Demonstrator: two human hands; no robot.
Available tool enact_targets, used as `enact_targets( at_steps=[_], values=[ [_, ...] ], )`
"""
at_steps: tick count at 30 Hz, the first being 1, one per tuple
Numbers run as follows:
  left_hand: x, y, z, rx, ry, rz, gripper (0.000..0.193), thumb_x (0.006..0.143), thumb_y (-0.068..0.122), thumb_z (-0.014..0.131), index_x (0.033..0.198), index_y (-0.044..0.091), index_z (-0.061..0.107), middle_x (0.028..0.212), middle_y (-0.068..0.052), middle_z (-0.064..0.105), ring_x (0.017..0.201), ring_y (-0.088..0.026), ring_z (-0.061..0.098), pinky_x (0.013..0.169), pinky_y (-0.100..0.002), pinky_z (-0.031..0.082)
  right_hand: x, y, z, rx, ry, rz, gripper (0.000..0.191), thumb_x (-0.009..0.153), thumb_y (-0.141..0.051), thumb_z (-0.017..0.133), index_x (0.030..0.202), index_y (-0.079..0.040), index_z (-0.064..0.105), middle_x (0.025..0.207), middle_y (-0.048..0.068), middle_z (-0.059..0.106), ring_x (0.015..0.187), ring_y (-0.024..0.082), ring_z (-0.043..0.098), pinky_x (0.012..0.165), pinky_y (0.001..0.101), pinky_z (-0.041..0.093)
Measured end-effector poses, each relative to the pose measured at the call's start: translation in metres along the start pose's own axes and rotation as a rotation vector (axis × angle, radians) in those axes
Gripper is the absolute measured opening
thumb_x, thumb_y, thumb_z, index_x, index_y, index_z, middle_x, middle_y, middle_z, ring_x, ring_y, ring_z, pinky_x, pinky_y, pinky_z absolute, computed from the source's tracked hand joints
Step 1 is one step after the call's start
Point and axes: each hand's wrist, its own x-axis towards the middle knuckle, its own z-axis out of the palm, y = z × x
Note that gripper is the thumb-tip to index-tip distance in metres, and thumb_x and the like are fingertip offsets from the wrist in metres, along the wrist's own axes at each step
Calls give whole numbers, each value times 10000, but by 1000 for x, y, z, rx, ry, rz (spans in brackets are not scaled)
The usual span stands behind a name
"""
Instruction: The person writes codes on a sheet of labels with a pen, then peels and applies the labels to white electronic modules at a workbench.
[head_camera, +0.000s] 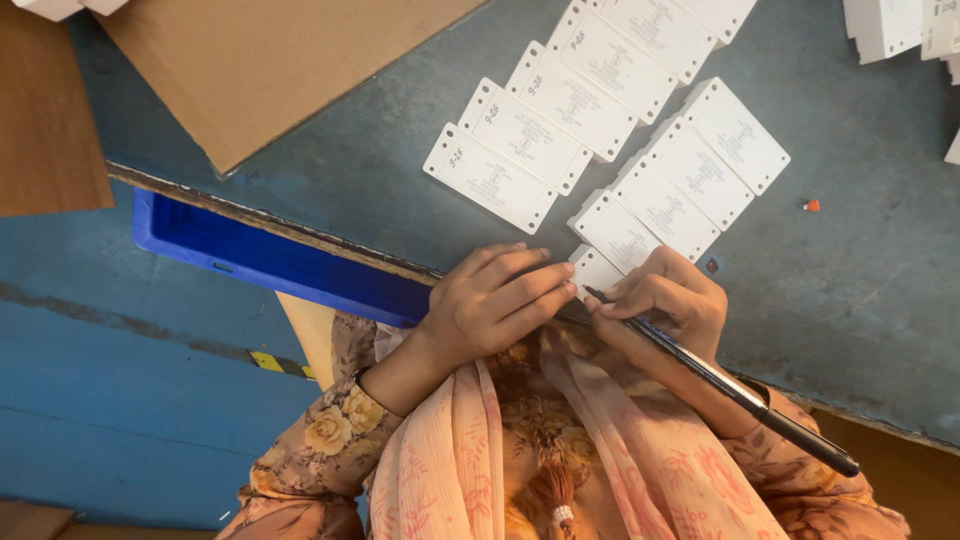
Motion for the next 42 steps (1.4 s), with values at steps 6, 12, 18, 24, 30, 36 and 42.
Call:
enact_targets(
  at_steps=[6,12,18,24,30,36,42],
  values=[
    [-2,0,2,0,-5,-6,174,979,143,674,1143,119,726,1252,4,690,1114,-194,685,975,-350,569,1,3,-2,-21,-24,15,245,766,-22,878,763,-82,640,841,47,633,766,88,651,634,227,495],
    [-4,-1,4,4,-9,-2,177,986,156,664,1150,121,722,1260,2,691,1121,-192,685,977,-349,570,-2,6,-3,1,-42,22,240,767,-13,871,757,-87,643,864,54,640,759,87,654,617,222,498],
    [-5,0,6,13,-5,-7,173,994,164,667,1153,132,727,1257,18,690,1117,-178,687,980,-341,571,0,10,-7,-7,-70,9,237,762,-17,871,773,-78,643,874,47,638,774,86,653,616,221,506],
    [-4,0,4,11,1,-8,167,987,156,667,1139,127,732,1244,13,696,1111,-184,690,976,-342,575,-2,9,-6,-13,-71,38,232,771,-10,867,765,-75,644,871,44,637,760,82,650,605,220,504],
    [-3,-1,3,11,3,-4,164,986,155,667,1133,124,731,1245,9,697,1112,-187,691,974,-344,580,-1,6,-8,-11,-86,26,246,766,2,861,735,-78,631,861,47,635,757,90,656,604,222,502],
    [-3,-1,3,12,4,-2,170,980,154,676,1136,126,737,1236,10,697,1107,-185,690,975,-346,581,0,4,-9,16,-60,77,237,783,11,852,763,-73,631,868,55,625,794,103,657,634,220,510],
    [-4,-1,5,7,1,2,164,978,150,687,1132,122,737,1236,6,699,1113,-186,689,979,-348,583,-1,4,-7,37,-66,71,230,782,-2,855,775,-79,639,869,54,633,788,93,657,627,216,520]
  ],
)
